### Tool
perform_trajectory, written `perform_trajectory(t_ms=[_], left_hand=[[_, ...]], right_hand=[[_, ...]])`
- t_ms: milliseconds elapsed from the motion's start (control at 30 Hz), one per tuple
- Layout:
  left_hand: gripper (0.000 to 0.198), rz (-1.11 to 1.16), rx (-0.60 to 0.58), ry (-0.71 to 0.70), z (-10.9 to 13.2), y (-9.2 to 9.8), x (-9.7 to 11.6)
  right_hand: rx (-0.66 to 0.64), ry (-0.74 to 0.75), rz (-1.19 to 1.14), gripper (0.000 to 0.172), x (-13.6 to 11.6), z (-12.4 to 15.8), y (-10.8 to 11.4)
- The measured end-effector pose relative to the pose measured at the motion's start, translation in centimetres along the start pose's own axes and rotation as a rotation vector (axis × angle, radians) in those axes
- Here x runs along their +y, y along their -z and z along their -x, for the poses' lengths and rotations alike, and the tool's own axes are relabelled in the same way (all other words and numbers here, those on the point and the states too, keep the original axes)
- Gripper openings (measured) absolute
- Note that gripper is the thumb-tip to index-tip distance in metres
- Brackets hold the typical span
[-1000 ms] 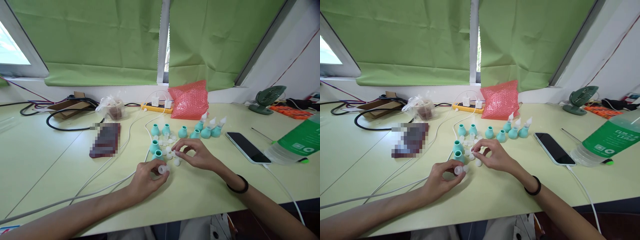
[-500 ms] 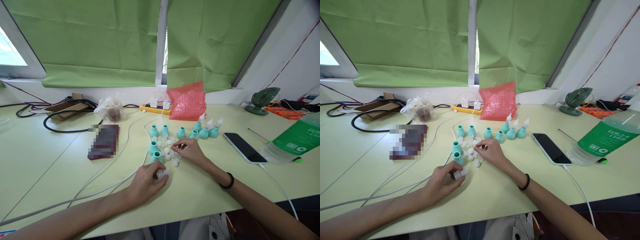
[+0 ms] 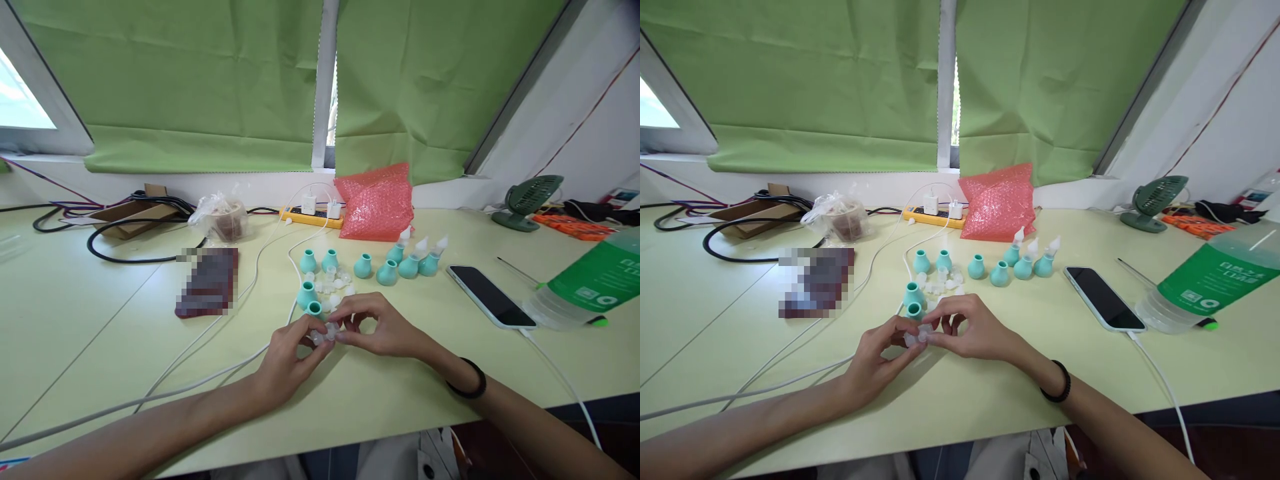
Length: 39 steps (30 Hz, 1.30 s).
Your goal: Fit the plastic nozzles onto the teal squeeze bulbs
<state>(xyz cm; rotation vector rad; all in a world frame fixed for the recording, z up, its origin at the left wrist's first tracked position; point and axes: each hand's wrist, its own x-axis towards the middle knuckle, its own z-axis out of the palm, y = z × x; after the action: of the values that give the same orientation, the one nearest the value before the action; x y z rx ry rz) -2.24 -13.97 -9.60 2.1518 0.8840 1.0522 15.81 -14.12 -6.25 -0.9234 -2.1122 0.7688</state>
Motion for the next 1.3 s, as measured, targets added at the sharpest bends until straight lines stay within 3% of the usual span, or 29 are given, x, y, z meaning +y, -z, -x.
perform_trajectory(t_ms=[200, 333, 433, 567, 633, 767, 867, 1000, 1167, 1300], left_hand=[[0.009, 0.008, -0.018, -0.010, 0.4, 0.0, 0.0], [0.013, 0.003, -0.047, -0.022, 0.5, 0.1, 0.1], [0.019, 0.032, -0.018, -0.022, 0.4, 0.3, 0.3], [0.017, 0.084, 0.011, -0.101, 0.2, 0.5, 0.5], [0.013, 0.060, -0.015, -0.143, 0.2, 0.5, 0.5], [0.011, -0.047, -0.119, -0.219, 0.2, 0.6, 0.5], [0.019, -0.162, -0.259, -0.289, 0.2, 0.7, 0.8], [0.031, -0.356, -0.518, -0.457, 0.2, 0.9, 1.3], [0.035, -0.406, -0.610, -0.508, 0.0, 0.9, 1.6], [0.034, -0.425, -0.601, -0.491, -0.1, 0.8, 1.3]], right_hand=[[-0.107, -0.014, -0.012, 0.024, 0.6, 0.0, 0.3], [-0.042, 0.055, 0.034, 0.020, 0.6, 0.2, 0.3], [0.100, 0.039, 0.033, 0.017, 0.7, 0.0, 0.5], [0.433, -0.099, 0.135, 0.017, 1.7, -0.4, 0.8], [0.484, -0.152, 0.236, 0.019, 2.5, -0.6, 0.8], [0.369, -0.237, 0.385, 0.024, 3.9, -0.8, 0.6], [0.308, -0.275, 0.434, 0.026, 4.4, -0.7, 0.5], [0.380, -0.197, 0.478, 0.020, 4.1, -0.9, 0.7], [0.640, -0.049, 0.539, 0.020, 3.6, -1.3, 3.8], [0.806, -0.166, 0.864, 0.037, 4.1, -1.2, 8.1]])
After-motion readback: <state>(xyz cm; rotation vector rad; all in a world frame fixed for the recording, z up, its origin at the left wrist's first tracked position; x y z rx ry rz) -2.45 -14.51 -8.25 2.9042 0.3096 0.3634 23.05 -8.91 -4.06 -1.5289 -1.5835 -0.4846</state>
